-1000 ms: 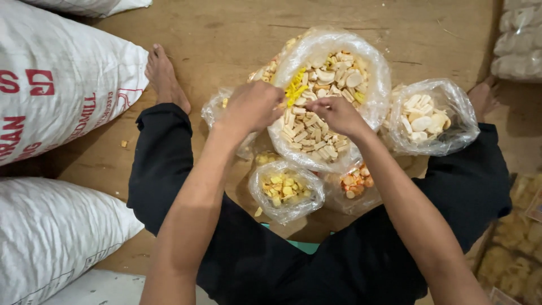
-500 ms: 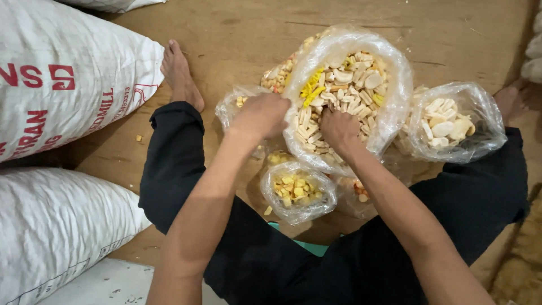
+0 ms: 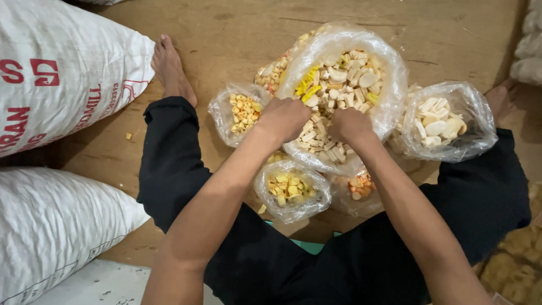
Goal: Mixing and packing various types of snacks from smaller bags into a larger central bag by hand.
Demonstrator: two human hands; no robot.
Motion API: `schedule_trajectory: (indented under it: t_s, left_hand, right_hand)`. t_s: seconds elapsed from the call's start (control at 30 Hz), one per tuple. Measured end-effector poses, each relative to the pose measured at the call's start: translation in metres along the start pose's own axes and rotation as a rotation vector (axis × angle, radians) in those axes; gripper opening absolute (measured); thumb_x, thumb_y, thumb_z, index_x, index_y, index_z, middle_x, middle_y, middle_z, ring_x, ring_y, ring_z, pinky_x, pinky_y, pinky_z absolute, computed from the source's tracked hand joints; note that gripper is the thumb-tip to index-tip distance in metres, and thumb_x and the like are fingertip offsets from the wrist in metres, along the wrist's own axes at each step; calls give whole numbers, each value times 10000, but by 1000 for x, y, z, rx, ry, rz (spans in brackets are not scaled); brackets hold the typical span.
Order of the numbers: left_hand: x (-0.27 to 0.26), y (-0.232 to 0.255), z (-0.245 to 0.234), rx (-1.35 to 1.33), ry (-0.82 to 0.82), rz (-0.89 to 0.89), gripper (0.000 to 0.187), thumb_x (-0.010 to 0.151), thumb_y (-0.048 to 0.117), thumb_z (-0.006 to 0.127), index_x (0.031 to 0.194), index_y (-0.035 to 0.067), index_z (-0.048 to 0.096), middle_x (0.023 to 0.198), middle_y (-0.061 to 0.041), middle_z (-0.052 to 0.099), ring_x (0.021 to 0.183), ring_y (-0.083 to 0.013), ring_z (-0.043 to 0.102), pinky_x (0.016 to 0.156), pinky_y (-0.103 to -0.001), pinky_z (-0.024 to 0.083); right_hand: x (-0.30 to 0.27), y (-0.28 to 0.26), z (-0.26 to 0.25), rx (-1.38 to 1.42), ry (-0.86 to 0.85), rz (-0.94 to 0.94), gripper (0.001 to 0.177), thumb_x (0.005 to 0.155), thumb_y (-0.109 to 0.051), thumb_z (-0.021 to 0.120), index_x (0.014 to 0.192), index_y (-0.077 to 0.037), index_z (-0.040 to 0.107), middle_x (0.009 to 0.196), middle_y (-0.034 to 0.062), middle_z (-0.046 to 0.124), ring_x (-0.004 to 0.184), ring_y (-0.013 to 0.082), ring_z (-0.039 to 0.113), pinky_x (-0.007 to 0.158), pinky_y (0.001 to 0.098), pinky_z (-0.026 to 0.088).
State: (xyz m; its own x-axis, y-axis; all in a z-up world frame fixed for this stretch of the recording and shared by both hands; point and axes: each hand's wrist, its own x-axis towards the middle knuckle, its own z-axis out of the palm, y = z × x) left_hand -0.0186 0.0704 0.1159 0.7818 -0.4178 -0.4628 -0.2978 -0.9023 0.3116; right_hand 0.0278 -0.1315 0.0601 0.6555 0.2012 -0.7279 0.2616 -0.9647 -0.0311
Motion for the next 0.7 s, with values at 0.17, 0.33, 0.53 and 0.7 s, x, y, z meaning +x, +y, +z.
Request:
schedule_trajectory:
  t_s: [0.17, 0.33, 0.53, 0.7]
  left_hand:
    - [7, -1, 3, -13, -20, -1, 224, 867, 205, 730, 1066, 110, 767, 1002, -166, 745, 1006, -406, 731, 830, -595, 584]
    - [-25, 20, -64, -191, -64, 1, 299, 901, 245, 721, 1170, 117, 742, 1126, -188, 735, 1123, -431, 693, 923, -614, 557]
    - [-51, 25, -113, -790, 67, 69, 291, 976, 266, 606, 1195, 138, 747, 1096, -154, 777, 1057, -384, 742, 910, -487, 586]
    - [-52, 31, -109, -932, 78, 147, 299, 931, 324, 671, 1103, 102, 775, 894, -151, 780, 836, -274, 763, 782, -413, 611]
  right_hand:
    - [-52, 2, -40, 75, 8, -4, 506, 840, -451, 763, 1194, -90, 763, 1135, 251, 735, 1100, 486, 699, 881, 583, 558]
    - [-110, 7, -79, 300, 45, -266, 497, 887, -411, 727, 1240, -64, 688, 1051, 179, 783, 1120, 443, 689, 987, 576, 513]
    - [-126, 18, -52, 56, 789, -850, 302, 925, -332, 729, 1150, -136, 684, 864, 71, 746, 811, 277, 717, 659, 385, 569]
    - [-131, 12, -52, -164, 1102, -937, 264, 881, -332, 757, 1089, -180, 698, 929, 22, 667, 885, 212, 664, 692, 311, 543]
